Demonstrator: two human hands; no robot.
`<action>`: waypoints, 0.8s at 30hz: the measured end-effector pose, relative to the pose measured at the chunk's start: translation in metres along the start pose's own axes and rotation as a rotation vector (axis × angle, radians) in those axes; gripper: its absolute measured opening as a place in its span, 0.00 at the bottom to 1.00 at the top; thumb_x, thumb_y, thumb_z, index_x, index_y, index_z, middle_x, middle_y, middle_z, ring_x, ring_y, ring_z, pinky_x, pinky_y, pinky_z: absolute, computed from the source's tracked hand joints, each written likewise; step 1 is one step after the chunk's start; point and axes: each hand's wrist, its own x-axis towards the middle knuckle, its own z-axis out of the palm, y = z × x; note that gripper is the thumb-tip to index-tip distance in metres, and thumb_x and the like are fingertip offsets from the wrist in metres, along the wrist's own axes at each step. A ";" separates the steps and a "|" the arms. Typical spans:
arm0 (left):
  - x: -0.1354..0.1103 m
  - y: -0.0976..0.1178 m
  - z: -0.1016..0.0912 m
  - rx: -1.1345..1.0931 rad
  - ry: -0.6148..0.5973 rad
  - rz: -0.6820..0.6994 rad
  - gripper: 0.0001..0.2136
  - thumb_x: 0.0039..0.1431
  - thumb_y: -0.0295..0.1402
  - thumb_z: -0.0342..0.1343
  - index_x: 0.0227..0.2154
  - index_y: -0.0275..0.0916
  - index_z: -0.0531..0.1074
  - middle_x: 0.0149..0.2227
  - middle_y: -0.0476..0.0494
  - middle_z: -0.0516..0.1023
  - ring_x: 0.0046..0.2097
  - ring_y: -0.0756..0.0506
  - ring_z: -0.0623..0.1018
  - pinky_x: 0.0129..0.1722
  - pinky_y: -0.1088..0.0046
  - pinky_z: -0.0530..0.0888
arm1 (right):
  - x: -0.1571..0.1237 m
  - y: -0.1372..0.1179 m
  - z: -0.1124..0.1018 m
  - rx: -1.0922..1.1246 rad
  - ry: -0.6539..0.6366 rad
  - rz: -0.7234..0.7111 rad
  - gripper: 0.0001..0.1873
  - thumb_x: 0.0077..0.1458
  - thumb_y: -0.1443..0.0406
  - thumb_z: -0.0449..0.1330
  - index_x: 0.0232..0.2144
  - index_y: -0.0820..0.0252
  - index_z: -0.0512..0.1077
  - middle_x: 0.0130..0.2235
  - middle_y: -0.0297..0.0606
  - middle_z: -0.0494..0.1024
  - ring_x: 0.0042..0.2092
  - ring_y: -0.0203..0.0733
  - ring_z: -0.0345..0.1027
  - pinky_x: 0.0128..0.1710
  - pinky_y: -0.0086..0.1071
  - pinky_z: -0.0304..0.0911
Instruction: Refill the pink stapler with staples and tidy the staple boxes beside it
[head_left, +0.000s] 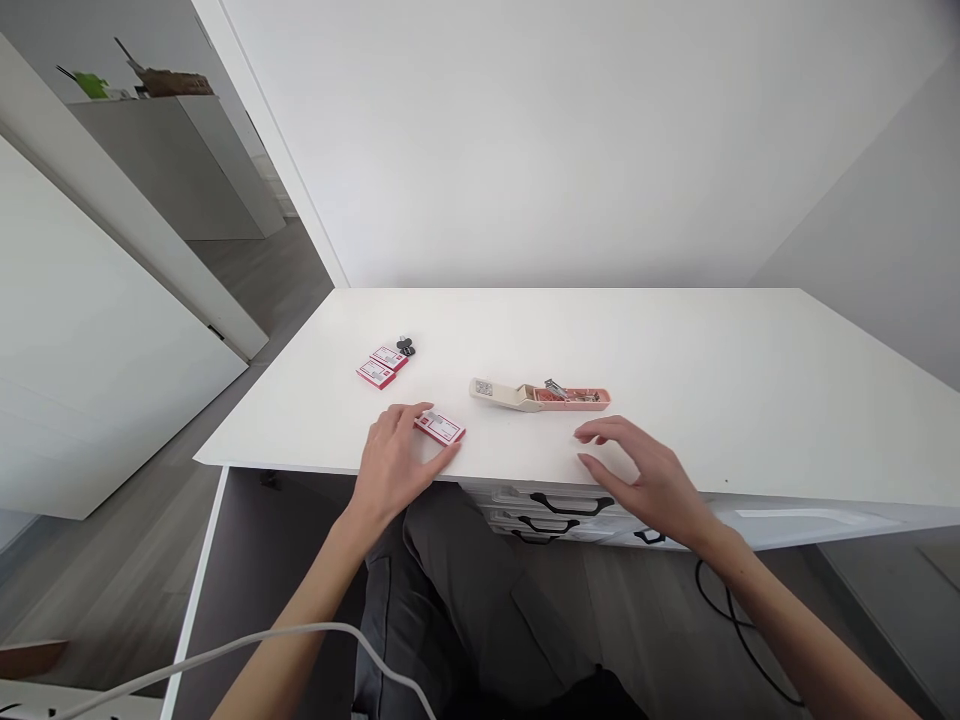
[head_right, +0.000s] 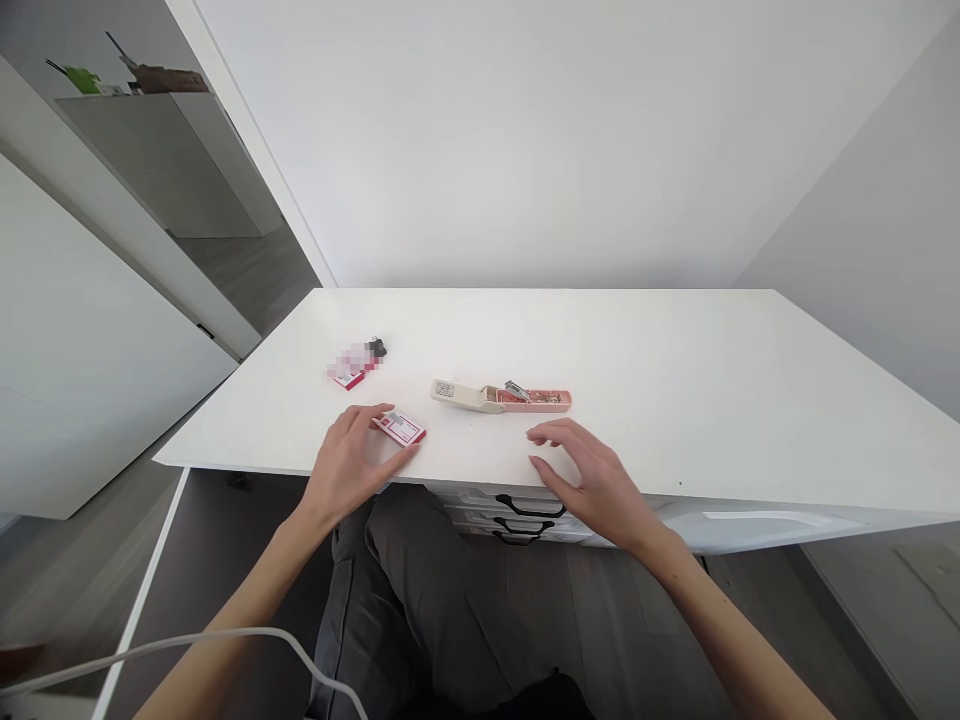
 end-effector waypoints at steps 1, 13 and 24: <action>0.002 0.003 0.002 0.019 -0.017 0.007 0.28 0.63 0.53 0.64 0.60 0.44 0.71 0.53 0.37 0.75 0.54 0.34 0.77 0.58 0.52 0.72 | 0.002 -0.001 0.003 0.009 -0.029 -0.013 0.12 0.72 0.63 0.58 0.55 0.49 0.71 0.50 0.42 0.81 0.47 0.48 0.77 0.48 0.44 0.76; 0.020 0.001 -0.005 -0.231 -0.321 0.080 0.20 0.65 0.51 0.62 0.52 0.43 0.76 0.35 0.49 0.74 0.37 0.43 0.75 0.45 0.63 0.70 | 0.024 -0.014 0.033 0.211 -0.255 -0.008 0.12 0.71 0.62 0.59 0.55 0.46 0.73 0.56 0.39 0.81 0.59 0.49 0.75 0.58 0.46 0.74; 0.014 0.012 0.013 -0.334 -0.221 0.091 0.20 0.61 0.51 0.67 0.49 0.44 0.79 0.36 0.48 0.70 0.38 0.44 0.71 0.39 0.66 0.68 | 0.037 -0.015 0.045 0.346 -0.271 0.189 0.15 0.66 0.59 0.62 0.54 0.47 0.76 0.55 0.37 0.83 0.53 0.50 0.76 0.56 0.47 0.73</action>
